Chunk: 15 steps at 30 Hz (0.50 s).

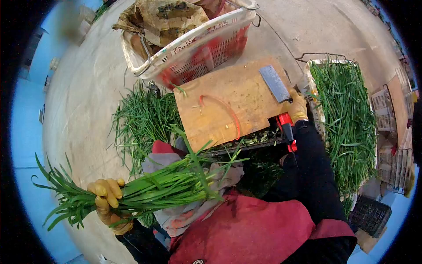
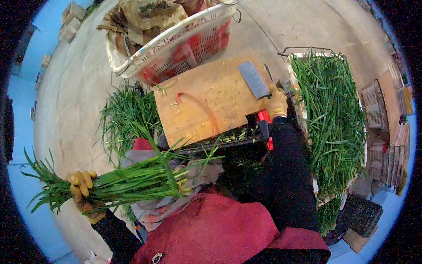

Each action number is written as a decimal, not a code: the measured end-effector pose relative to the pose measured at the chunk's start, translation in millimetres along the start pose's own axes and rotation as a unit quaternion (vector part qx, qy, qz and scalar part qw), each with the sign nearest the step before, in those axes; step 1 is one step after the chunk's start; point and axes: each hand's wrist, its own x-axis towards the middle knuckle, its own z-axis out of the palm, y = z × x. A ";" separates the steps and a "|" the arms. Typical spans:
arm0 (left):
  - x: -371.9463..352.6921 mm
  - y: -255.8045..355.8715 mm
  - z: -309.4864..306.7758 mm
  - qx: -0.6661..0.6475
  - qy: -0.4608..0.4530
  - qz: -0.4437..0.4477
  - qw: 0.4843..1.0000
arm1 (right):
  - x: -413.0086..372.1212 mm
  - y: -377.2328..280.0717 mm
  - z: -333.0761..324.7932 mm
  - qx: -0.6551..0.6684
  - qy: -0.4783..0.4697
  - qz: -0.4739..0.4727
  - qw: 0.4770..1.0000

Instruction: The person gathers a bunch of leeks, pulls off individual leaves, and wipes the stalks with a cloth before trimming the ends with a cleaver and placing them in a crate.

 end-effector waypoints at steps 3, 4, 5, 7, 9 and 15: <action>3.7 -5.7 1.0 0.000 0.004 -0.003 1.000 | 10.2 10.5 10.2 0.076 -0.031 0.043 0.996; 5.0 -7.4 1.6 -0.003 -0.001 -0.003 1.000 | 12.2 14.8 10.0 0.088 -0.041 0.049 0.994; 6.5 -9.1 2.4 -0.006 -0.005 -0.002 1.000 | 12.3 16.7 9.9 0.110 -0.035 0.036 0.993; 8.5 -9.2 6.7 -0.007 -0.005 -0.002 1.000 | 9.6 27.3 11.7 0.155 -0.027 0.010 0.988; 9.4 -10.3 12.2 -0.007 0.003 0.000 1.000 | 4.5 45.8 29.4 0.181 -0.004 0.005 0.983; 5.9 -9.7 11.3 -0.017 0.000 0.010 1.000 | -31.3 58.1 -9.7 0.212 -0.074 0.070 0.972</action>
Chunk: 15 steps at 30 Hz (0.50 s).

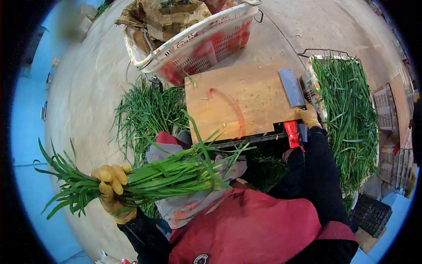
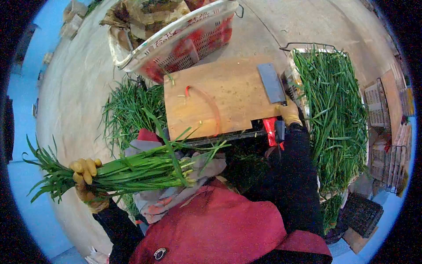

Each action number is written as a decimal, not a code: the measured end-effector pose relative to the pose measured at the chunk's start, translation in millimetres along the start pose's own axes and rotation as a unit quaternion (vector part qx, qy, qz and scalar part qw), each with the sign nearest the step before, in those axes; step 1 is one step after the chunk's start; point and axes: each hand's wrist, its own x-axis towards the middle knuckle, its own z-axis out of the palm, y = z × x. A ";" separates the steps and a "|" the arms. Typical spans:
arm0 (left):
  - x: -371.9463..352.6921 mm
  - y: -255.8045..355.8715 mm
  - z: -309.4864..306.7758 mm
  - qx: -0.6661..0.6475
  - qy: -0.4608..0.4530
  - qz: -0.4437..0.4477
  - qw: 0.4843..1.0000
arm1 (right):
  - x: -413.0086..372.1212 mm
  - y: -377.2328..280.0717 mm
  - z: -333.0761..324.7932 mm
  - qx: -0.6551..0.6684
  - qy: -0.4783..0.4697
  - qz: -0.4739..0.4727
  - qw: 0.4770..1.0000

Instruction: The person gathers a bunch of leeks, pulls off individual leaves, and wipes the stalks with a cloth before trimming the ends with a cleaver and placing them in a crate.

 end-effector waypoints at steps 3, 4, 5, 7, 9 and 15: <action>-5.0 1.1 -2.6 0.007 0.014 0.006 1.000 | 16.6 33.5 -5.6 -0.030 -0.043 0.034 0.998; -5.6 2.2 -0.7 0.011 0.014 0.007 1.000 | 20.9 44.6 2.5 -0.060 -0.004 -0.004 0.998; -5.0 2.4 2.5 0.015 0.014 0.006 1.000 | 22.8 52.3 8.2 -0.090 0.034 -0.041 0.995; -5.2 3.6 3.3 0.022 0.012 0.006 1.000 | 15.7 38.8 5.8 -0.147 0.065 -0.057 0.985; -7.8 3.4 0.4 0.024 0.010 0.006 1.000 | 1.0 2.3 -1.5 -0.203 0.051 -0.015 0.978; -10.1 5.7 -0.8 0.016 0.013 0.008 1.000 | -19.3 -48.6 19.1 -0.183 0.148 -0.165 0.958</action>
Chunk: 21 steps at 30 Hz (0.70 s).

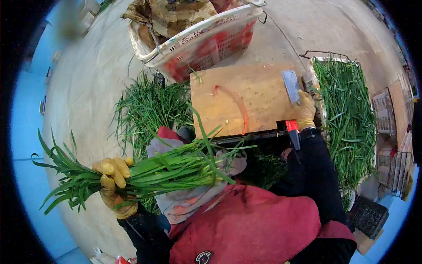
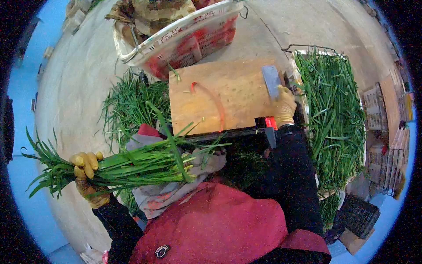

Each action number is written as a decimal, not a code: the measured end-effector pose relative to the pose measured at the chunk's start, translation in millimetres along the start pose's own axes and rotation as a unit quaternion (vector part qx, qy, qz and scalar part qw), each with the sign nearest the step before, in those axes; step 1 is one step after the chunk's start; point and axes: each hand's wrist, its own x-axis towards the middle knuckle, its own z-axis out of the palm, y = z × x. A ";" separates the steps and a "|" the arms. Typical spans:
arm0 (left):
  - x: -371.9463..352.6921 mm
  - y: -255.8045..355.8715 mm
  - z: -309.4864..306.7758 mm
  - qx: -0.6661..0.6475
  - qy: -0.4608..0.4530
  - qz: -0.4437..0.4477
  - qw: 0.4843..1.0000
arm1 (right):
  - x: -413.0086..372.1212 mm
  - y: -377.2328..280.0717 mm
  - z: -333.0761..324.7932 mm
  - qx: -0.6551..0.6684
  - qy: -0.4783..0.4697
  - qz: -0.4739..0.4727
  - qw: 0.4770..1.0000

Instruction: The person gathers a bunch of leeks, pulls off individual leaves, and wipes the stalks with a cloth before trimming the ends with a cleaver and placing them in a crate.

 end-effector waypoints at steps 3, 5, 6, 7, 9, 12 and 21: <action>-0.7 0.1 -0.1 0.004 0.003 0.005 1.000 | -13.4 -35.7 50.8 0.193 -0.090 -0.077 0.974; -1.5 1.5 1.3 0.019 0.012 0.008 1.000 | -35.8 -97.5 53.3 0.105 -0.206 -0.051 0.972; -2.5 3.0 1.6 0.029 0.017 0.008 0.999 | -40.2 -116.4 61.4 0.088 -0.210 -0.055 0.972; -3.2 4.5 1.4 0.026 0.014 0.009 1.000 | -46.2 -130.9 72.5 0.072 -0.216 -0.058 0.972; -3.9 6.6 0.0 0.022 0.007 0.013 1.000 | -50.6 -143.3 75.0 0.165 -0.257 0.061 0.950; -8.0 10.1 -5.8 0.004 0.013 0.015 1.000 | -38.3 -148.6 64.6 0.325 -0.311 0.292 0.844; -28.2 28.3 -7.9 -0.071 0.013 0.050 0.996 | -43.9 -115.7 5.6 0.295 -0.254 -0.110 0.915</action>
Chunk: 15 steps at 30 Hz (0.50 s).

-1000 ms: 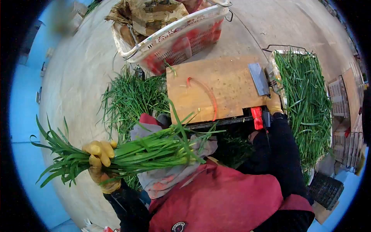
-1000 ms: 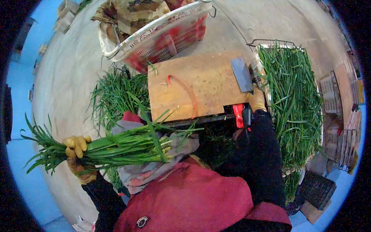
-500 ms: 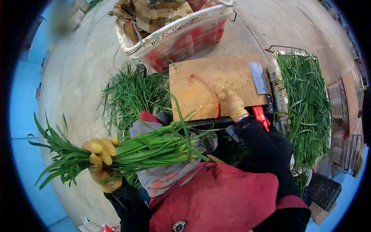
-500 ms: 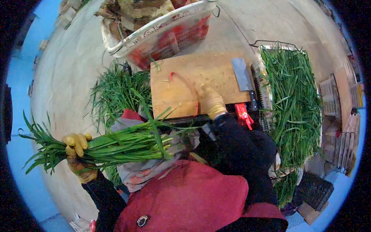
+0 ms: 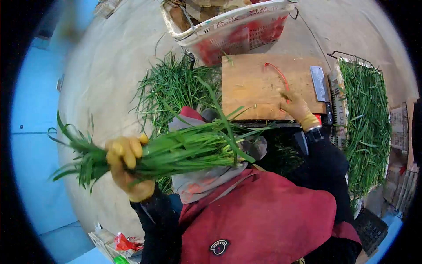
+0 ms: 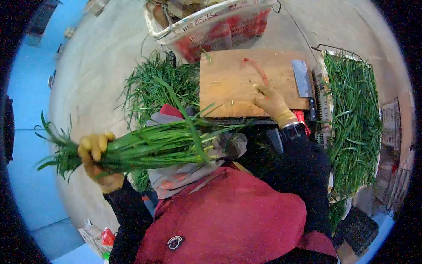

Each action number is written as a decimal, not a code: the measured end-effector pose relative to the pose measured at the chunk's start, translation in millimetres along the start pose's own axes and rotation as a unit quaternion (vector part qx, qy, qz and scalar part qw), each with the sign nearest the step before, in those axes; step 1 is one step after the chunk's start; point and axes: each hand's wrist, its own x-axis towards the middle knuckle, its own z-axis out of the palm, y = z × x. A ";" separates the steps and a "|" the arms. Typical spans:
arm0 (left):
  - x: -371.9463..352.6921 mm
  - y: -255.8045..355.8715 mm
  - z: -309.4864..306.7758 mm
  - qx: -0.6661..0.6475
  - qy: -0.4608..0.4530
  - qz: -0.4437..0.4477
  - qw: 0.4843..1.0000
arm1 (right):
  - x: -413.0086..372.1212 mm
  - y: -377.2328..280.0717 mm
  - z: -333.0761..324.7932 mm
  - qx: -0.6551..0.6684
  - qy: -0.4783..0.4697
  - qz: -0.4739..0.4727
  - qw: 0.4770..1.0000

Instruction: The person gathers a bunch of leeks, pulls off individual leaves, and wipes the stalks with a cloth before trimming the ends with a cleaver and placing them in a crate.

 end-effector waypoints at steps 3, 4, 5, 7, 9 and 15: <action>-0.2 19.3 22.2 -0.102 -0.115 0.091 0.984 | -21.8 -15.9 -10.0 0.138 -0.052 0.030 0.989; 2.3 13.9 38.4 -0.004 -0.058 0.058 0.997 | -25.3 -8.5 -8.0 0.165 -0.052 0.026 0.985; 12.1 6.3 52.7 0.094 0.000 0.027 0.995 | -28.3 -6.7 -8.3 0.191 -0.052 0.020 0.980; 23.8 15.1 64.2 0.131 -0.076 0.020 0.988 | -37.3 -35.6 -26.0 0.254 -0.049 0.002 0.966; 29.4 20.4 75.2 0.133 -0.133 0.022 0.982 | -62.3 -72.6 -52.3 0.323 -0.028 -0.019 0.946; 30.7 17.6 155.2 0.285 -0.163 -0.099 0.939 | -121.9 -239.3 -112.3 0.313 -0.034 -0.357 0.880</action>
